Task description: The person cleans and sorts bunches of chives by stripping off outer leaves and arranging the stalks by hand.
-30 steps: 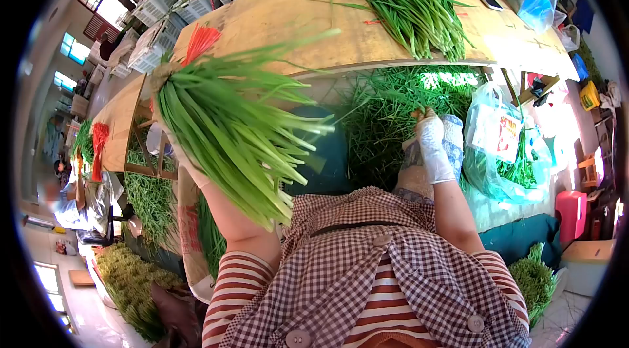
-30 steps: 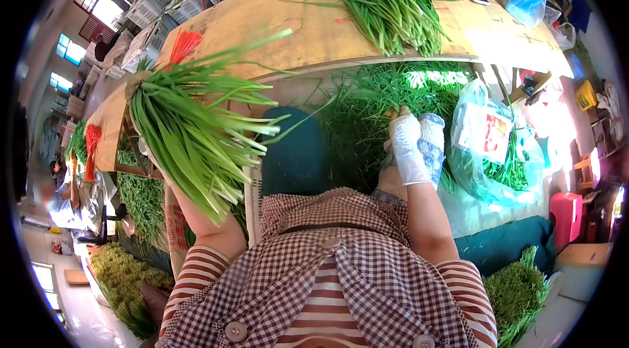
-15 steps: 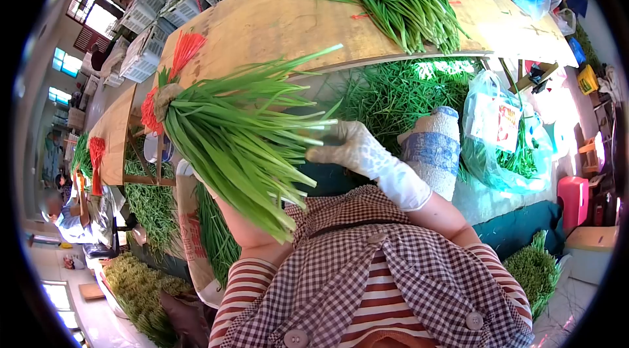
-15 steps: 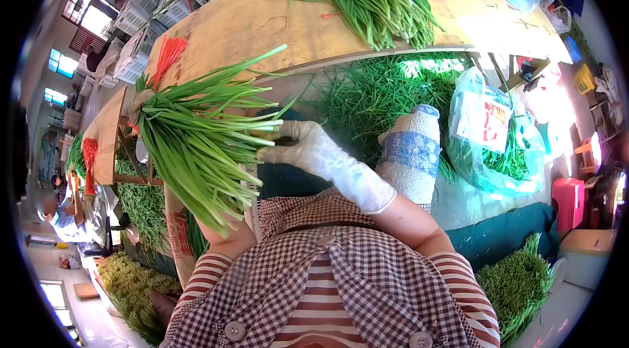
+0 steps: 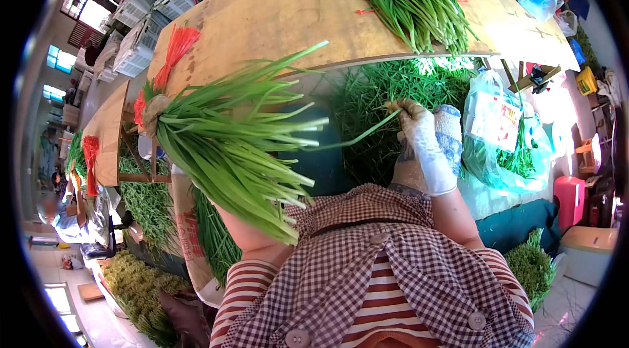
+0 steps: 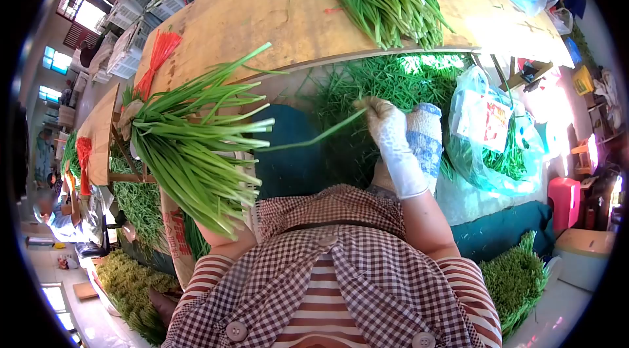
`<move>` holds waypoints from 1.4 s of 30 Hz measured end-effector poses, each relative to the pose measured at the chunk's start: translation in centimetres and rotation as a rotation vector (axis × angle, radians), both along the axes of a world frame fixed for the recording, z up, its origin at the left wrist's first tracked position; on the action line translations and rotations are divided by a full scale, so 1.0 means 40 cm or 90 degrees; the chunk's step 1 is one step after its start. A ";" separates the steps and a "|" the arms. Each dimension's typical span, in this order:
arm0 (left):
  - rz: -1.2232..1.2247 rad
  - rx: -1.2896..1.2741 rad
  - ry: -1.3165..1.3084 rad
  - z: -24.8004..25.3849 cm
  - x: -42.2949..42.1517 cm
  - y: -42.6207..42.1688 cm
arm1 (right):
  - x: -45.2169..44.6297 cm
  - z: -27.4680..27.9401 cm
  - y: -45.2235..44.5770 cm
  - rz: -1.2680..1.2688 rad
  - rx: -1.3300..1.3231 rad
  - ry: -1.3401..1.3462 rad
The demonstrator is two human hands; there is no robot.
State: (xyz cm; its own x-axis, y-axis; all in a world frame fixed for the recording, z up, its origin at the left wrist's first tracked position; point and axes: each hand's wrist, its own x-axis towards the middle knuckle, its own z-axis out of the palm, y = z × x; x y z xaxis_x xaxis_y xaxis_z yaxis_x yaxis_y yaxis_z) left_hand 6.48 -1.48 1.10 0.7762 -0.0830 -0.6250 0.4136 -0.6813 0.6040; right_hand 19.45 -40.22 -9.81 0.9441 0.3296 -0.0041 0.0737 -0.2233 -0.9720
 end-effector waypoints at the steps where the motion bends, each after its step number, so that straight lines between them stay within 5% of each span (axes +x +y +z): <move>1: 0.003 -0.002 -0.003 -0.001 0.004 0.003 | 0.013 0.007 -0.017 -0.009 -0.375 -0.030; 2: 0.008 -0.003 -0.007 0.003 0.007 0.007 | 0.005 0.006 -0.018 0.026 -0.548 -0.052; 4: 0.014 -0.001 -0.011 0.009 0.016 0.011 | -0.024 0.017 0.024 0.143 -0.208 -0.165; 7: 0.021 -0.004 -0.012 0.003 0.022 0.013 | -0.070 0.110 0.115 0.385 0.203 0.128; 9: 0.025 -0.004 -0.009 -0.002 0.019 0.009 | -0.095 0.112 0.159 0.480 0.303 0.262; 12: 0.024 -0.007 -0.010 -0.013 0.012 0.001 | -0.119 0.199 0.170 0.539 0.213 0.193; 16: 0.029 -0.015 -0.010 -0.020 0.013 -0.004 | -0.138 0.163 0.165 0.421 0.364 0.353; 19: 0.029 -0.018 -0.007 -0.021 0.020 0.000 | -0.150 0.189 0.130 0.370 0.352 0.456; 23: 0.017 -0.025 0.003 -0.042 0.019 -0.011 | -0.181 0.259 0.109 0.435 0.163 0.324; 27: 0.000 -0.031 0.005 -0.045 0.018 -0.014 | -0.151 0.301 0.020 0.466 0.204 0.311; 32: 0.002 -0.044 0.007 -0.038 0.035 -0.002 | -0.121 0.225 -0.082 0.416 0.234 0.364; 35: 0.006 -0.057 0.000 -0.039 0.046 -0.002 | -0.137 0.245 -0.071 0.383 0.113 0.309; 37: 0.010 -0.068 0.000 -0.050 0.050 -0.003 | -0.168 0.257 -0.029 0.374 0.050 0.237; 40: 0.028 -0.116 -0.013 -0.050 0.056 -0.003 | -0.188 0.200 0.040 0.534 0.018 -0.314; 42: 0.052 -0.198 -0.036 -0.037 0.057 0.002 | -0.176 0.227 0.018 0.461 -0.163 -0.343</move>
